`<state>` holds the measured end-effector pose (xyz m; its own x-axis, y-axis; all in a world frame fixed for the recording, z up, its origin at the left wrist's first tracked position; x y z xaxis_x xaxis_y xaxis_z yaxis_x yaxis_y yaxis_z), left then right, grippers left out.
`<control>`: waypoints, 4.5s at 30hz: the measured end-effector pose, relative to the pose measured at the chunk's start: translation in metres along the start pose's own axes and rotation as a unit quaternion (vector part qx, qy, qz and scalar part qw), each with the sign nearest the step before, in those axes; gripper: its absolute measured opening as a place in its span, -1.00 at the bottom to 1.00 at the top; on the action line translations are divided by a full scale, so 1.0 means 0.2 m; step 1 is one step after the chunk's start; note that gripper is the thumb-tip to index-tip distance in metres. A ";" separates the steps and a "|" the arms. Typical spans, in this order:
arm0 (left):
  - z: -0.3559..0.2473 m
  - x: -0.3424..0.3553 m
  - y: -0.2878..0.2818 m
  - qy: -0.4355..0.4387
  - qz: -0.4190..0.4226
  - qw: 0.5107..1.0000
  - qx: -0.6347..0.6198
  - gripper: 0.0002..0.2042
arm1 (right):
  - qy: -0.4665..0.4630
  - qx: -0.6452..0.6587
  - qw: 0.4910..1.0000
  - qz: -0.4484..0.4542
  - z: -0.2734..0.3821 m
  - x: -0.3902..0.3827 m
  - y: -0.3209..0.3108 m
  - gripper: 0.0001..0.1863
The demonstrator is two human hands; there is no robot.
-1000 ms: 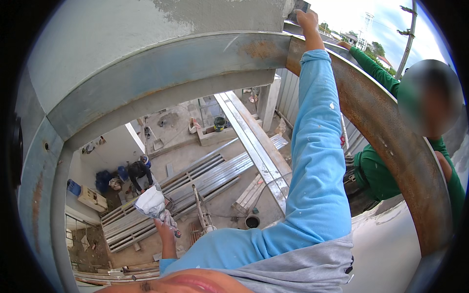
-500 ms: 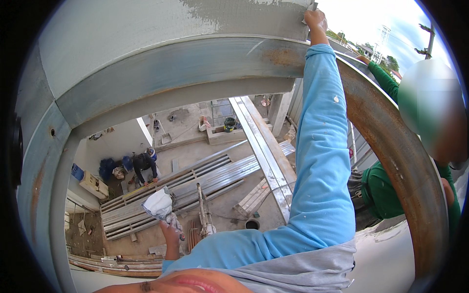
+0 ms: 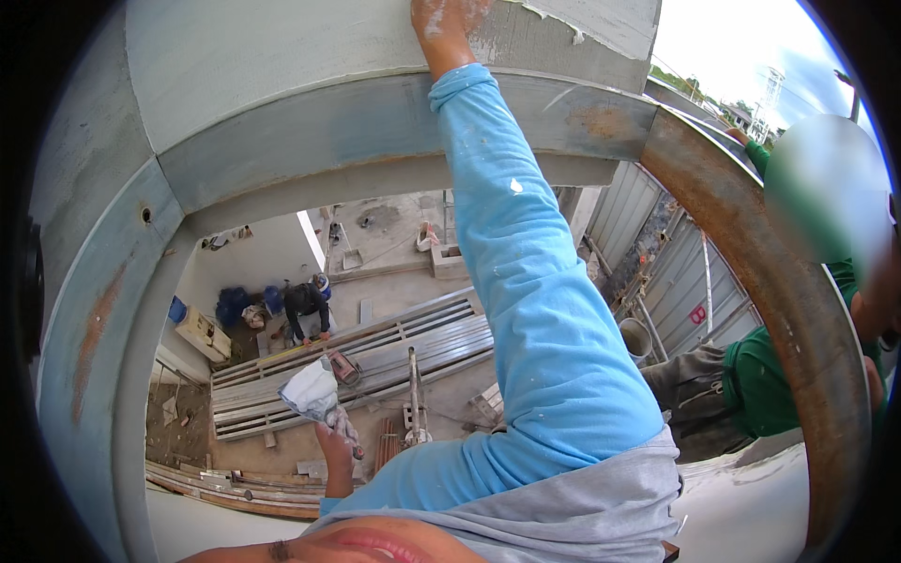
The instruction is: The person applies white plaster to a curved ceiling or wall section using a trowel and a hawk. They repeatedly scoop plaster from the hawk and spread it onto the surface, smoothing it with the trowel. Other workers are visible in the background on scaffolding.
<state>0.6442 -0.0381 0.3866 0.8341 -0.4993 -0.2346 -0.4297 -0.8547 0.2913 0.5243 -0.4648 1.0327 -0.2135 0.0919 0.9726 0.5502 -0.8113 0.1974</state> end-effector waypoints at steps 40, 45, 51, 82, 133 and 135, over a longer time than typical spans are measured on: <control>0.05 -0.22 -0.17 -0.025 -0.036 0.984 -0.172 -0.65 | 0.045 0.172 0.984 0.033 0.67 -0.03 0.03 -0.49; 0.00 -0.23 -0.14 -0.006 -0.025 0.984 -0.175 -0.69 | -0.077 0.218 0.970 0.071 1.44 -0.29 0.00 -0.53; -0.04 -0.31 -0.07 0.010 0.002 0.992 -0.129 -0.72 | 0.004 0.370 0.919 0.134 0.94 -0.17 -0.48 -0.73; 0.06 -0.30 0.03 -0.048 0.065 0.988 -0.132 -0.86 | 0.120 0.169 0.974 0.090 0.37 -0.22 -0.14 -0.45; -0.30 -0.27 1.18 0.010 0.182 0.974 -0.134 -0.85 | -0.138 0.242 0.955 -0.098 -0.49 -0.05 -0.87 -0.85; -0.38 -0.28 1.07 0.100 0.116 0.981 -0.118 -0.84 | 0.234 0.509 0.781 0.278 -0.43 -0.59 -0.77 -0.69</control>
<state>0.5325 -0.1815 0.5328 0.7844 -0.6187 0.0440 -0.5443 -0.6526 0.5271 0.3963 -0.4003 0.8769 0.1461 -0.5247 0.8386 0.9683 0.2495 -0.0126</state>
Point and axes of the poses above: each hand's wrist, its own x-axis towards the middle knuckle, its own y-axis out of the palm, z = x × y, the point moved 10 cm from there along x, towards the middle knuckle, and after that the axes turned 5 degrees about -z, right-handed, at the moved point
